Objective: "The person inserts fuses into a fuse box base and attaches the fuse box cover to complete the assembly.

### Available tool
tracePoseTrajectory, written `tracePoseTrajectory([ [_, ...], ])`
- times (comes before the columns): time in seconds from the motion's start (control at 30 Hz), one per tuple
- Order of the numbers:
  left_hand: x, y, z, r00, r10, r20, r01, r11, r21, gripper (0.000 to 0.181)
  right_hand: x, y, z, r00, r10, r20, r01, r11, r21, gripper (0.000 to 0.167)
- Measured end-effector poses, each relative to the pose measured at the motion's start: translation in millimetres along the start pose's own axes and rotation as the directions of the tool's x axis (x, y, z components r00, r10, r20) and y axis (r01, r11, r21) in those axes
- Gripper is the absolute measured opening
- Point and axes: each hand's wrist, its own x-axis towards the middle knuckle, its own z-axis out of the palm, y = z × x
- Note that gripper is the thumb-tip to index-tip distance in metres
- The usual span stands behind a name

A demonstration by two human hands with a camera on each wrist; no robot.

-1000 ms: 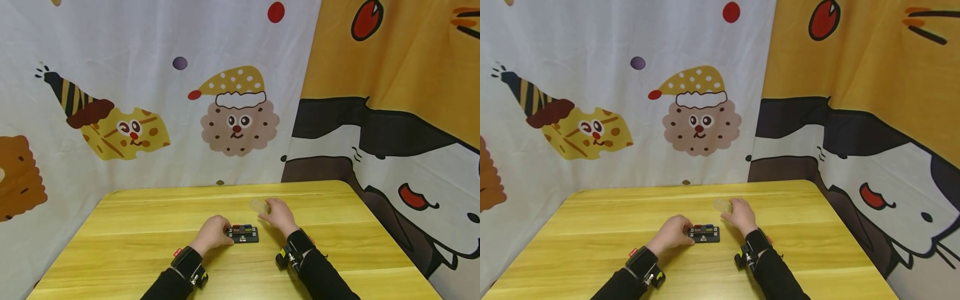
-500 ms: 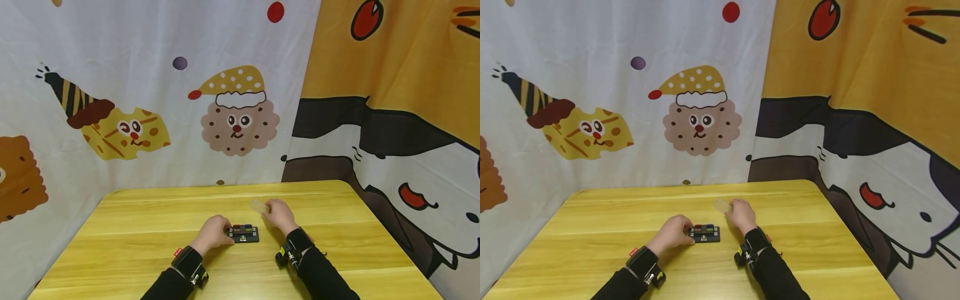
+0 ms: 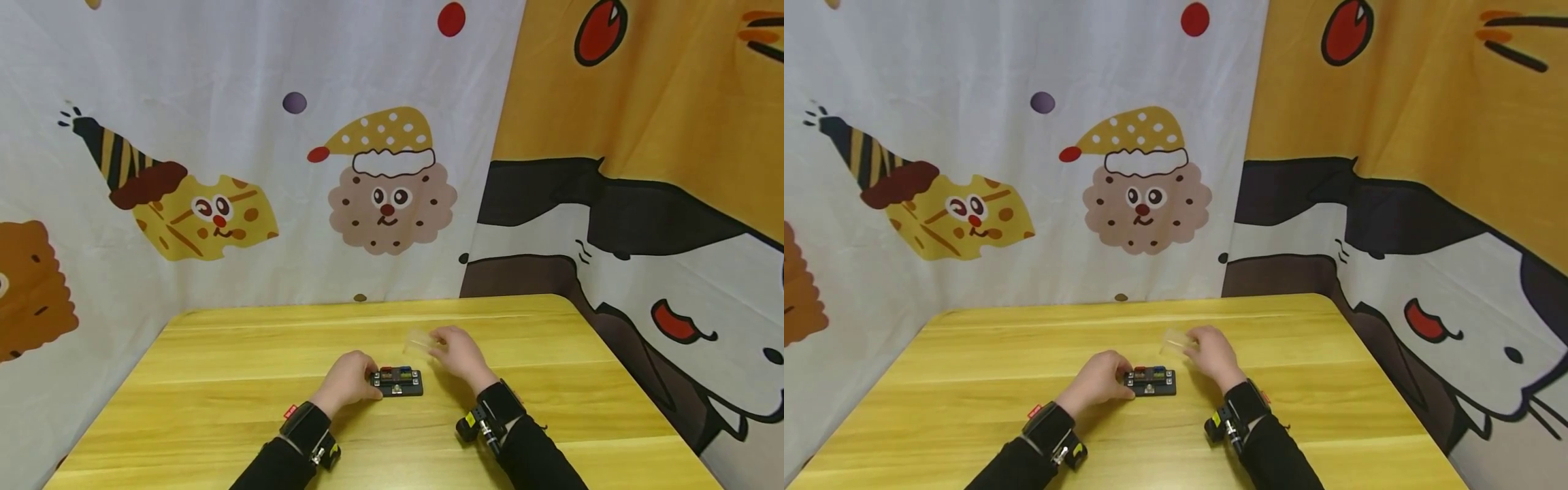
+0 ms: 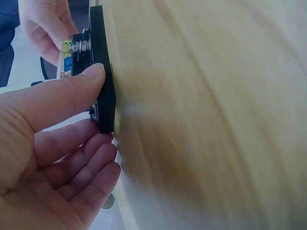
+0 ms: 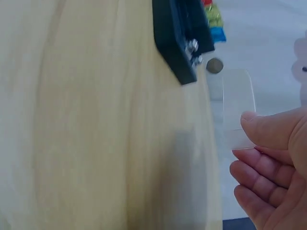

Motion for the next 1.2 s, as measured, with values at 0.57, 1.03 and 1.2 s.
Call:
tracePoseTrajectory([
  [0.57, 0.9, 0.3, -1.2, 1.0, -0.003, 0.007, 0.003, 1.0, -0.013, 0.04, -13.4, -27, -1, 0.974, -0.224, 0.023, 0.222, 0.973, 0.055, 0.029],
  [1.03, -0.3, -0.2, -1.0, 1.0, 0.027, -0.005, -0.027, 0.999, -0.03, 0.035, -18.8, -34, -1, 0.915, -0.385, 0.116, 0.384, 0.923, 0.032, 0.03],
  [1.2, 0.1, 0.9, -1.5, 1.0, 0.025, 0.001, -0.024, 0.999, -0.041, 0.035, -21.9, -36, -1, 0.912, -0.388, 0.132, 0.39, 0.921, 0.009, 0.03],
])
